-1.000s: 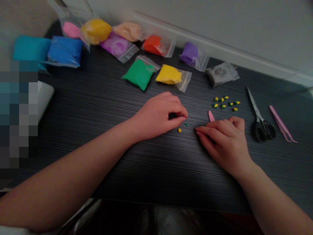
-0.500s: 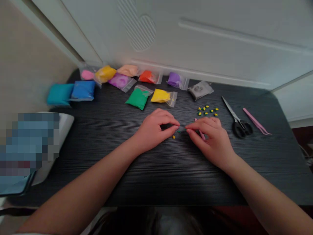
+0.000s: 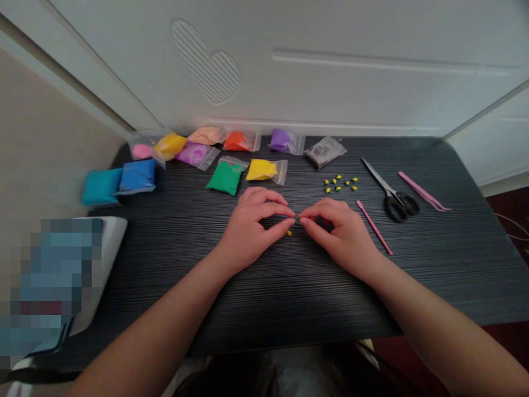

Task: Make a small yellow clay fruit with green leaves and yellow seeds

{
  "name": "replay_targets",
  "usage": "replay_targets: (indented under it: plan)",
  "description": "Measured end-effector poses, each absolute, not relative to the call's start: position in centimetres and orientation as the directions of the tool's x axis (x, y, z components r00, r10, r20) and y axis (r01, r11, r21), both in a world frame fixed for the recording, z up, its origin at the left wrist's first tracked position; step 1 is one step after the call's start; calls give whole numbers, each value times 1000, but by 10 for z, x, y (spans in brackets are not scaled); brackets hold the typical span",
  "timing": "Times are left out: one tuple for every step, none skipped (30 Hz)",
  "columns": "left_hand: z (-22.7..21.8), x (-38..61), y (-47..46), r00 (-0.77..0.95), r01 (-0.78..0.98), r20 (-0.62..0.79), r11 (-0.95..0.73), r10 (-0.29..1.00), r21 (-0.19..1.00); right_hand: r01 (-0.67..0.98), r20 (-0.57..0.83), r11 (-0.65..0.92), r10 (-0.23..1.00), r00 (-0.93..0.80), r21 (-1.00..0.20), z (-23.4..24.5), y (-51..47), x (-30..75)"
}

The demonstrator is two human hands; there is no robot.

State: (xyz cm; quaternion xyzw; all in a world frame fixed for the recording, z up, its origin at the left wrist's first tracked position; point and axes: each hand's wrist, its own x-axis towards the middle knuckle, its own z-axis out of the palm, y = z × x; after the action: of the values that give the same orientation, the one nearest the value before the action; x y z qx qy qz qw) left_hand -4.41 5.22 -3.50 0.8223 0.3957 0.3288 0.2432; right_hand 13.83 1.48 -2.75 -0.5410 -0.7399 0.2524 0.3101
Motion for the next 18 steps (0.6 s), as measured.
replay_targets:
  plan:
    - [-35, -44, 52, 474, 490, 348, -571, 809, 659, 643, 182, 283, 958, -221, -712, -27, 15, 138]
    - [-35, -44, 51, 478, 488, 348, -573, 807, 658, 642, 178, 281, 959, -221, -714, -27, 15, 138]
    - [-35, -44, 51, 479, 486, 351, -576, 804, 657, 640, 179, 280, 959, -220, -715, -27, 15, 138]
    - [-35, -44, 51, 481, 484, 353, -579, 803, 656, 638, 181, 282, 959, -220, -717, -27, 15, 138]
    - [-35, -43, 50, 481, 484, 357, -581, 801, 654, 637, 184, 284, 958, -220, -717, -27, 15, 138]
    - [-35, -43, 50, 481, 484, 358, -583, 801, 653, 637, 185, 284, 958, -219, -716, -28, 15, 138]
    - [-35, -43, 49, 480, 485, 360, -584, 800, 651, 638, 186, 284, 958, -219, -716, -28, 15, 139]
    - [-35, -43, 49, 481, 484, 362, -586, 798, 649, 640, 185, 283, 958, -218, -714, -28, 14, 139]
    - [-35, -42, 49, 481, 485, 364, -588, 797, 647, 643, 183, 282, 959, -218, -712, -29, 14, 139]
    - [-35, -42, 49, 483, 488, 363, -589, 797, 644, 646, 180, 281, 959, -219, -709, -29, 14, 139]
    - [-35, -42, 49, 483, 492, 363, -590, 797, 640, 650, 177, 279, 959, -220, -707, -29, 14, 139]
    - [-35, -42, 48, 482, 499, 362, -589, 798, 635, 652, 175, 279, 959, -221, -705, -29, 14, 139]
    - [-34, -41, 48, 481, 507, 360, -589, 799, 629, 654, 173, 279, 959, -224, -703, -29, 14, 139]
    - [-35, -41, 48, 479, 515, 361, -589, 800, 623, 655, 173, 279, 959, -224, -702, -29, 14, 139]
    - [-35, -41, 48, 477, 523, 361, -589, 801, 616, 655, 175, 280, 959, -222, -702, -29, 14, 138]
    - [-35, -40, 48, 475, 530, 363, -590, 802, 609, 655, 177, 280, 959, -220, -702, -29, 14, 138]
    - [-35, -40, 47, 473, 535, 368, -592, 801, 602, 654, 181, 281, 959, -218, -702, -29, 15, 138]
    - [-35, -40, 47, 470, 539, 373, -595, 800, 596, 654, 182, 281, 959, -217, -702, -30, 15, 138]
